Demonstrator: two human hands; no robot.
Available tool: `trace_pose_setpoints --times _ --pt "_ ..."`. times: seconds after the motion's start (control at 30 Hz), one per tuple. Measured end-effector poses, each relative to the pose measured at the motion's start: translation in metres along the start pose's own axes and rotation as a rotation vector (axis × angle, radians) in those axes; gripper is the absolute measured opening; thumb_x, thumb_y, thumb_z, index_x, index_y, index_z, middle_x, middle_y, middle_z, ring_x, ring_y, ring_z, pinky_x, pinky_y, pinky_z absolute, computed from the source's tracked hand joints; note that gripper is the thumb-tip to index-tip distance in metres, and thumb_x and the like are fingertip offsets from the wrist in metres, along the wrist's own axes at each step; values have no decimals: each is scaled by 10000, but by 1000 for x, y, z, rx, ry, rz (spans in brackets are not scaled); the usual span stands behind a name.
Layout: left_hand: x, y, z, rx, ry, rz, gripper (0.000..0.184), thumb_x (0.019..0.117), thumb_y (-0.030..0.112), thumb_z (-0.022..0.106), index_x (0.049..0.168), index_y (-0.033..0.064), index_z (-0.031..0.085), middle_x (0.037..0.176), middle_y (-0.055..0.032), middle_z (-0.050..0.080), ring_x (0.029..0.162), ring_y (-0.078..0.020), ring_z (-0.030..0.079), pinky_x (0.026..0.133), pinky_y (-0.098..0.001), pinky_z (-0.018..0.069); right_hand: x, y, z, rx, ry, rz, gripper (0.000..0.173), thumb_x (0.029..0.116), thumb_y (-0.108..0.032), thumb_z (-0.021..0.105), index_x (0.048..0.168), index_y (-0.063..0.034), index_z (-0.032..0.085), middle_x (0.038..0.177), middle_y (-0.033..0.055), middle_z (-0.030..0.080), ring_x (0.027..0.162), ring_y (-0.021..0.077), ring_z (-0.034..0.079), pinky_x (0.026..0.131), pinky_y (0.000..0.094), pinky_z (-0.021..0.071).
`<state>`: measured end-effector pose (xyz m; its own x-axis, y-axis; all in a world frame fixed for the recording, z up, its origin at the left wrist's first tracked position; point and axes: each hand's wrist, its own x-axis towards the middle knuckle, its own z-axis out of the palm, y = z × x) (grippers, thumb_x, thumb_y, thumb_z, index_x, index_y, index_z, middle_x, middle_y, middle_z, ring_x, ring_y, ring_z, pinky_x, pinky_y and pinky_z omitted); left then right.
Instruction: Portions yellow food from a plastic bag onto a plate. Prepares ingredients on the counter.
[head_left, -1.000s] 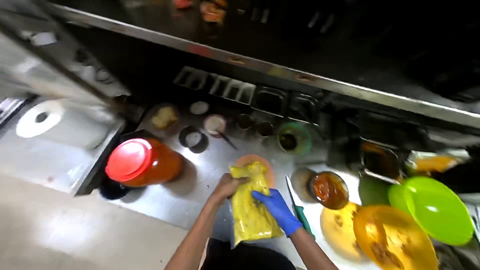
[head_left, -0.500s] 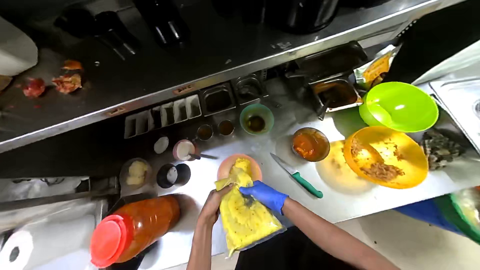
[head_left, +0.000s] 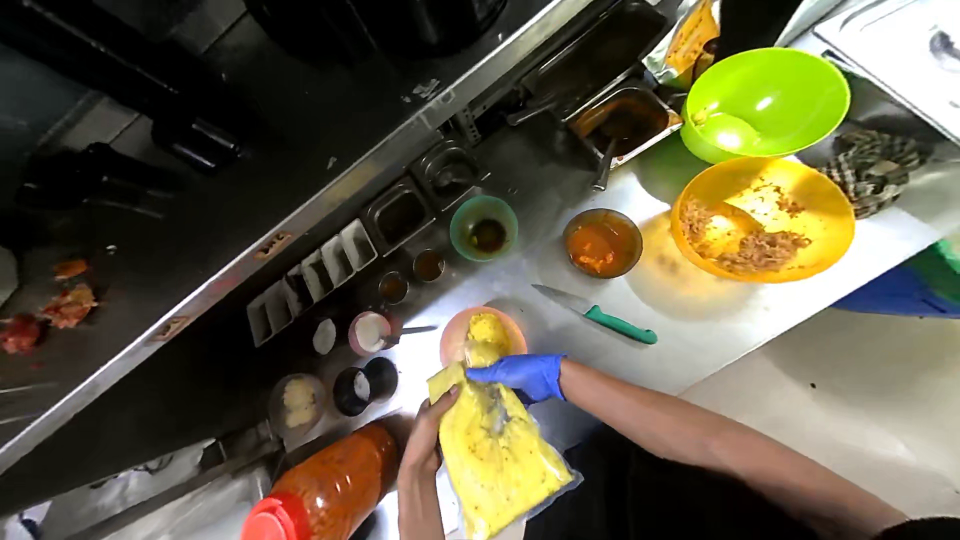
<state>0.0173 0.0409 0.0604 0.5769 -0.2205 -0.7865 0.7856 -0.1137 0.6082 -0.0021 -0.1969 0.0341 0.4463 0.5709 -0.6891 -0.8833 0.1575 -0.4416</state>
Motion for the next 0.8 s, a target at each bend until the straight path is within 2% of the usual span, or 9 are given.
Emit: trace_pose_setpoints --times 0.07,0.17,0.23,0.33,0.4,0.53,0.63,0.73,0.8 --pt "1 1 -1 3 -17 -1 538 990 330 666 1371 -33 550 1139 -259 716 1034 -359 728 909 -523 615 4 1 6 -21 104 -12 582 943 -553 671 1262 -68 631 1144 116 712 1040 232 708 878 473 599" --pt "3 0 5 4 -36 -44 482 1036 328 593 1375 -14 575 1169 -240 716 1069 -339 720 936 -506 604 10 10 10 -198 271 -47 573 928 -558 665 1126 -20 652 1102 145 691 1027 246 686 888 491 567" --pt "5 -3 8 -8 -32 -39 496 1030 328 611 1375 -25 564 1171 -249 711 1068 -352 718 939 -519 602 6 12 6 -221 275 -84 566 930 -567 651 1093 -25 651 1064 142 691 993 244 688 867 492 569" --pt "5 -4 12 -4 -15 -29 541 993 325 674 1371 -41 545 1147 -266 711 1040 -367 725 919 -530 610 -7 8 -6 -17 158 -67 626 969 -612 590 1272 -65 630 1181 120 697 1077 233 692 910 479 583" --pt "5 -4 15 -10 -35 -51 539 1000 327 660 1375 -42 541 1148 -271 709 1042 -371 724 918 -533 610 -4 9 -11 13 202 -59 680 971 -650 556 1336 -79 612 1253 120 681 1151 232 672 958 482 571" --pt "6 1 23 -24 -54 -67 486 1040 331 583 1380 -16 567 1169 -255 710 1061 -356 720 928 -522 604 13 10 -6 -169 415 -127 474 960 -468 642 1078 -10 659 1099 165 670 1050 270 651 906 517 528" --pt "1 4 20 -44 -69 -63 465 1060 335 535 1380 1 581 1186 -245 708 1077 -347 715 942 -519 598 10 13 -2 -78 351 -124 439 939 -462 657 1076 -46 680 1060 128 700 1002 236 684 851 484 566" --pt "-4 3 15 -71 -48 -43 459 1085 328 481 1399 4 565 1207 -238 703 1102 -337 707 962 -511 589 -12 17 6 -7 149 -49 704 858 -642 721 1253 -62 659 1183 106 715 1110 228 691 950 487 578" --pt "-3 -3 12 -17 15 -53 479 1067 359 527 1393 11 571 1185 -227 711 1077 -331 715 939 -511 599 -21 22 14 -59 129 -4 717 792 -606 797 1211 -40 662 1144 121 722 1076 244 701 933 500 578"
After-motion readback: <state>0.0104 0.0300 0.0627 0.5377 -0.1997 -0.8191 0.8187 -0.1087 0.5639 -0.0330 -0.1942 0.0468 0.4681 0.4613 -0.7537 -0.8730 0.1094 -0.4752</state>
